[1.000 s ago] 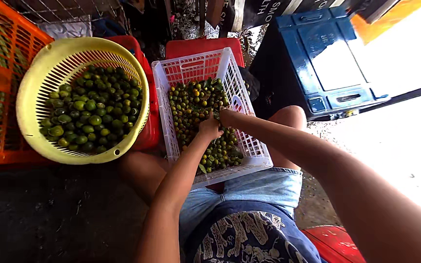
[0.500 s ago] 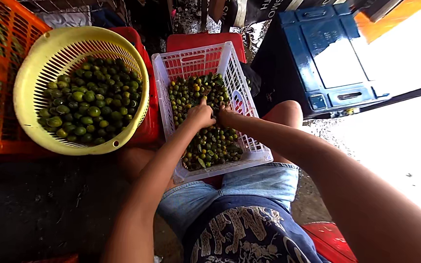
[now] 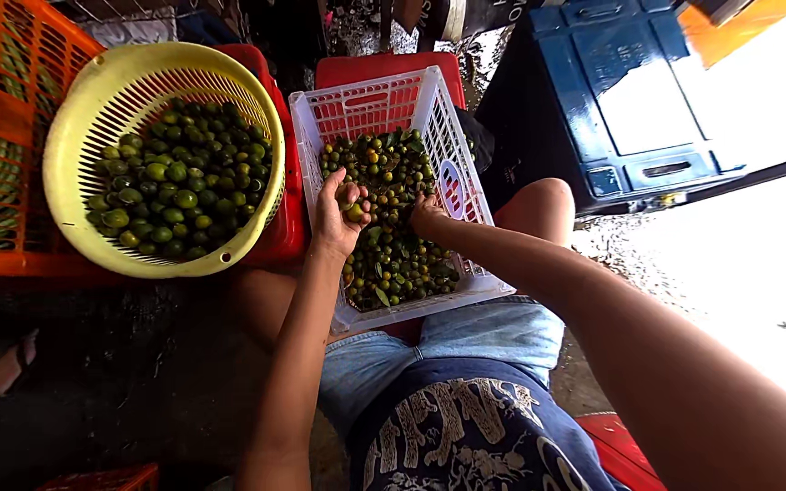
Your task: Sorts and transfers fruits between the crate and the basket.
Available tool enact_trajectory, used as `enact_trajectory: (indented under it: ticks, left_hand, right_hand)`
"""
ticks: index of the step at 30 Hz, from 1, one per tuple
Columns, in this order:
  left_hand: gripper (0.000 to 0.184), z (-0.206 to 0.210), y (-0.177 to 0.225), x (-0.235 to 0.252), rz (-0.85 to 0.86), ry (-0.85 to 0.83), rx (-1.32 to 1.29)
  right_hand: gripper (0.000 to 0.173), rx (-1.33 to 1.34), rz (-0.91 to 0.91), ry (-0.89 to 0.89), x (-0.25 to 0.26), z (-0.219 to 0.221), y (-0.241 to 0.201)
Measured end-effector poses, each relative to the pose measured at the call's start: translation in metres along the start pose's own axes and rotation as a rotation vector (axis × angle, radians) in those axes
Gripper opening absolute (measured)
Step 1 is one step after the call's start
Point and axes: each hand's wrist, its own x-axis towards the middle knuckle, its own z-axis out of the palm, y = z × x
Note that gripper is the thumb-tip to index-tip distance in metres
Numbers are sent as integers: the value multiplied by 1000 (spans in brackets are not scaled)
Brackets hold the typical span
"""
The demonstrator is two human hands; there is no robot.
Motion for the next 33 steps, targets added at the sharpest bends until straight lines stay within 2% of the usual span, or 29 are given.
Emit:
enact_trajectory:
  ticks: [1, 3, 5, 6, 9, 12, 14, 17, 19, 23, 28, 31, 33]
  left_hand:
    - [46, 0, 1, 3, 20, 15, -17]
    - [43, -2, 1, 6, 64, 15, 9]
    - [32, -3, -2, 8, 126, -28, 257]
    - [25, -2, -3, 8, 174, -62, 428]
    - [26, 2, -6, 8, 319, -205, 718]
    - [30, 5, -8, 6, 401, -314, 709]
    - [28, 6, -10, 6, 443, -328, 745]
    - [27, 7, -11, 4, 379, -232, 815]
    - [27, 4, -13, 9, 384, -168, 854]
    - [31, -1, -18, 16, 551, -144, 1044]
    - [21, 4, -24, 1, 816, -138, 1391]
    - [14, 2, -28, 4, 908, -54, 1402]
    - [17, -1, -29, 13, 917, 40, 1323]
  right_hand:
    - [87, 4, -5, -21, 0, -7, -1]
    - [81, 105, -66, -70, -8, -33, 0]
    - [58, 369, -221, -41, -12, -59, 12]
    - [45, 594, -320, -38, -13, -67, 20]
    - [28, 1311, -371, -384, -48, -93, 32]
    - [33, 1631, -391, -515, -68, -94, 35]
    - [36, 1659, -457, -524, -68, -88, 32]
    - [30, 1699, -474, -484, -63, -72, 22]
    - [37, 1694, -496, -452, -60, -64, 15]
    - [49, 1628, -617, -465, -56, -58, 16]
    - [49, 1519, -481, -316, -60, -61, 18]
    - [49, 1580, -435, -329, -59, -59, 17]
    - [50, 1630, -411, -380, -58, -62, 18]
